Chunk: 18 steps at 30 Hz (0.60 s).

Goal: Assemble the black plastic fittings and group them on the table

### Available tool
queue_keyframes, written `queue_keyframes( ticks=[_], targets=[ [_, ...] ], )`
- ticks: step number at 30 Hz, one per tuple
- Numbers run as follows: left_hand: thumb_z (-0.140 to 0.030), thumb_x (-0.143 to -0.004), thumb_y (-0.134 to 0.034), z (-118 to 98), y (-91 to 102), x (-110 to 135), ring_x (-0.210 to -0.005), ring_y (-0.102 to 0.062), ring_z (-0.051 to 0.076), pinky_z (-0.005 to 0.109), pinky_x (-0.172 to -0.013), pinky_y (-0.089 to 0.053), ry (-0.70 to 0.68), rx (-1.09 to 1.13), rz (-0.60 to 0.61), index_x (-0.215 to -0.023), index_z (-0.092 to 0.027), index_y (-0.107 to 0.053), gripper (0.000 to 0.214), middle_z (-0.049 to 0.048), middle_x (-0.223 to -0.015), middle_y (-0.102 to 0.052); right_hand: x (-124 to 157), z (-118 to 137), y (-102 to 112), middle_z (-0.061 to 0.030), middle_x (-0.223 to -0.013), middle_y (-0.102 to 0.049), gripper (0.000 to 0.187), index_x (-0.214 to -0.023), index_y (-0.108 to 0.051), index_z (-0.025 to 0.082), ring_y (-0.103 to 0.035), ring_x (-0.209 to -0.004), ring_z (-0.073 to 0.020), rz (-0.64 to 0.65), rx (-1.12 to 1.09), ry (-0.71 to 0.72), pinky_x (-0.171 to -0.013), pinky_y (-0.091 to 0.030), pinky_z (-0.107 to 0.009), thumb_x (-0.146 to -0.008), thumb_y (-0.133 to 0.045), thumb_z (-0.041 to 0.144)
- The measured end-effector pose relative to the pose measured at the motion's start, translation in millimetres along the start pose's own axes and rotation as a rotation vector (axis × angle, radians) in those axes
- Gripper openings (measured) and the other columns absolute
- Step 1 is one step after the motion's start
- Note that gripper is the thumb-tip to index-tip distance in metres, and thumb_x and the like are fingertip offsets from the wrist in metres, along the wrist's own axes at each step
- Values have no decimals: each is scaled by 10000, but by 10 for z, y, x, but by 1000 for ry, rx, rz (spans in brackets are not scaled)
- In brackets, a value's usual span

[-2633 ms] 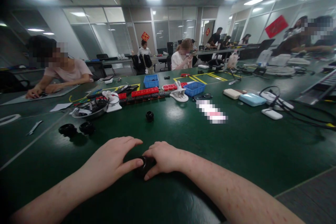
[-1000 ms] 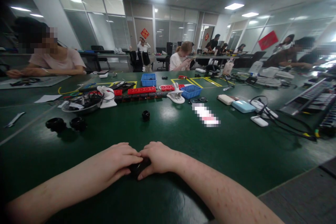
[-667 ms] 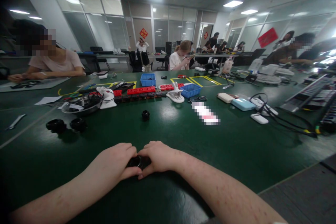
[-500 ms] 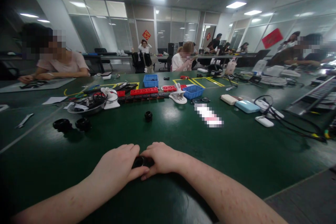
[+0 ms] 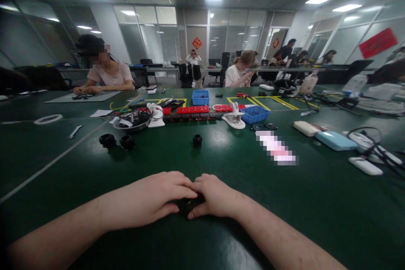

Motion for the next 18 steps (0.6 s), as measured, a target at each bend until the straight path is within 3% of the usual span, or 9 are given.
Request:
queue_keyframes(
  ticks=[6, 14, 18],
  targets=[
    [-91, -754, -632, 26, -125, -80, -947, -548, 200, 314, -814, -424, 47, -131, 16, -1037, -229, -609, 315, 32, -1006, -617, -8, 22, 20, -31, -896, -595, 379, -971, -630, 205, -517, -830, -187, 12, -9, 1, -759, -358, -302, -652, -716, 390],
    [-455, -677, -694, -24, -234, -261, -814, -580, 268, 348, -703, -459, 314, -358, 28, -884, -90, -634, 424, 110, -859, -618, -6, 6, -2, -27, -826, -589, 376, -922, -628, 179, -504, -765, -168, -11, 24, -5, -692, -366, -273, -635, -726, 400],
    [-463, -726, -644, -88, -324, -302, -797, -583, 289, 375, -683, -463, 393, -411, -4, -883, -70, -629, 424, 138, -828, -622, -6, 22, 9, -33, -802, -584, 338, -874, -620, 155, -504, -755, -166, -10, 62, -4, -683, -372, -268, -668, -693, 414]
  ],
)
Point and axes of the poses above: each hand's wrist, its own x-axis away from the middle knuckle, its own y-axis out of the back of the hand, z = x × y, the point moved 1 cm from there along -x, towards the middle knuckle
